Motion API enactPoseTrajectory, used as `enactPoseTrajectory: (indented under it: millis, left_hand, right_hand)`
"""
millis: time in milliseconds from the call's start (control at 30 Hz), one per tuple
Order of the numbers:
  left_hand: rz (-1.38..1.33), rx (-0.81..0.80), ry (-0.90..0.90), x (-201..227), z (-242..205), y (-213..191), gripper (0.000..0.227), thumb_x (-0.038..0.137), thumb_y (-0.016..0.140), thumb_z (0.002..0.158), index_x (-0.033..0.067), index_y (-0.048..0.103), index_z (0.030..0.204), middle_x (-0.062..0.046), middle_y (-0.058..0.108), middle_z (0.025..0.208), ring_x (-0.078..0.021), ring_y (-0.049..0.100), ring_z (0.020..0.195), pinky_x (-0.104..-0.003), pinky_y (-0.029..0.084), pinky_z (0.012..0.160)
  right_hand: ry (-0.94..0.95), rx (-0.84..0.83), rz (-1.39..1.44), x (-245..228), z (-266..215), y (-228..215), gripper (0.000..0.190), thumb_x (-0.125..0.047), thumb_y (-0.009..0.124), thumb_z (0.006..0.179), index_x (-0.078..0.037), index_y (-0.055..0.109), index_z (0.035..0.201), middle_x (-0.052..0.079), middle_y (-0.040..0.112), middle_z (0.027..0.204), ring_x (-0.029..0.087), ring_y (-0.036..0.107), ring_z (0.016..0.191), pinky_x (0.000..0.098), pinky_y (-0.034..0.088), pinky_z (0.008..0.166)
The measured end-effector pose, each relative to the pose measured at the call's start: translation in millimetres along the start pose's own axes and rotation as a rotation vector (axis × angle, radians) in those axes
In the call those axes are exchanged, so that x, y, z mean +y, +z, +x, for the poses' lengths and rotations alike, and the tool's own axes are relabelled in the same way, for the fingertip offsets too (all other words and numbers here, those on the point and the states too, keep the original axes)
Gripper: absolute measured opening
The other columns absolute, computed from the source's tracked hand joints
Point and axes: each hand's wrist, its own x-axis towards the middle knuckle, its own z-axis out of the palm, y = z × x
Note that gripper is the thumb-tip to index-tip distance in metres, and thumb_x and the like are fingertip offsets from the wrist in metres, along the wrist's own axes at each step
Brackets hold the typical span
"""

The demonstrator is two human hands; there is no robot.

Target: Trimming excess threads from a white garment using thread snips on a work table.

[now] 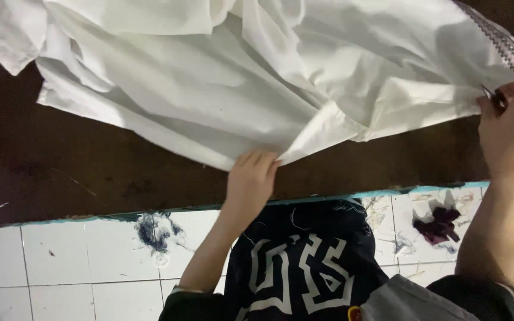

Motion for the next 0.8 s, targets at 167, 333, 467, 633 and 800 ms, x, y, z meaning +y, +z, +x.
enactPoseTrajectory:
  millis: [167,333,467,633,800]
  left_hand:
    - [-0.011,-0.019,0.063,21,18,24,0.012,0.01,0.07,0.096,0.0041,0.074,0.106,-0.012,0.076,0.101,-0.028,0.071,0.095,-0.041,0.058,0.089]
    - [0.034,0.017,0.179,26,17,20,0.008,0.015,0.069,0.098,0.0118,0.068,0.105,-0.005,0.063,0.089,-0.026,0.065,0.087,-0.037,0.052,0.076]
    - [0.034,-0.062,0.139,-16,10,-7,0.025,0.028,0.075,0.093,0.0126,0.065,0.109,-0.006,0.063,0.104,-0.0275,0.064,0.099,-0.046,0.049,0.092]
    - [0.302,-0.133,-0.172,-140,-1,-56,0.06,-0.015,0.056,0.07,0.0124,0.069,0.122,-0.012,0.06,0.14,-0.0419,0.052,0.127,-0.06,0.032,0.112]
    - [0.57,0.307,-0.223,-157,2,-122,0.038,-0.016,0.063,0.077,0.0051,0.066,0.109,-0.012,0.053,0.112,-0.0362,0.05,0.111,-0.054,0.039,0.107]
  right_hand:
    - [-0.463,0.158,0.166,-128,-3,-48,0.044,0.014,0.084,0.094,0.012,0.064,0.133,0.032,0.063,0.137,0.045,0.07,0.112,0.0431,0.058,0.076]
    - [-0.937,-0.207,0.51,-200,-28,-7,0.095,-0.006,0.082,0.044,0.006,0.057,0.134,0.025,0.063,0.133,0.043,0.068,0.108,0.0467,0.06,0.066]
    - [-0.945,-0.496,0.483,-179,-36,4,0.066,-0.005,0.081,0.061,-0.004,0.059,0.123,0.013,0.066,0.102,0.033,0.07,0.074,0.0453,0.058,0.061]
    - [-0.83,-0.517,0.513,-139,-47,-36,0.03,-0.01,0.079,0.078,-0.011,0.062,0.103,-0.001,0.068,0.09,0.011,0.068,0.062,0.0275,0.06,0.058]
    - [-0.022,-0.371,0.753,24,-62,39,0.059,0.009,0.058,0.093,-0.002,0.039,0.148,0.023,0.055,0.119,0.033,0.059,0.099,0.0391,0.046,0.087]
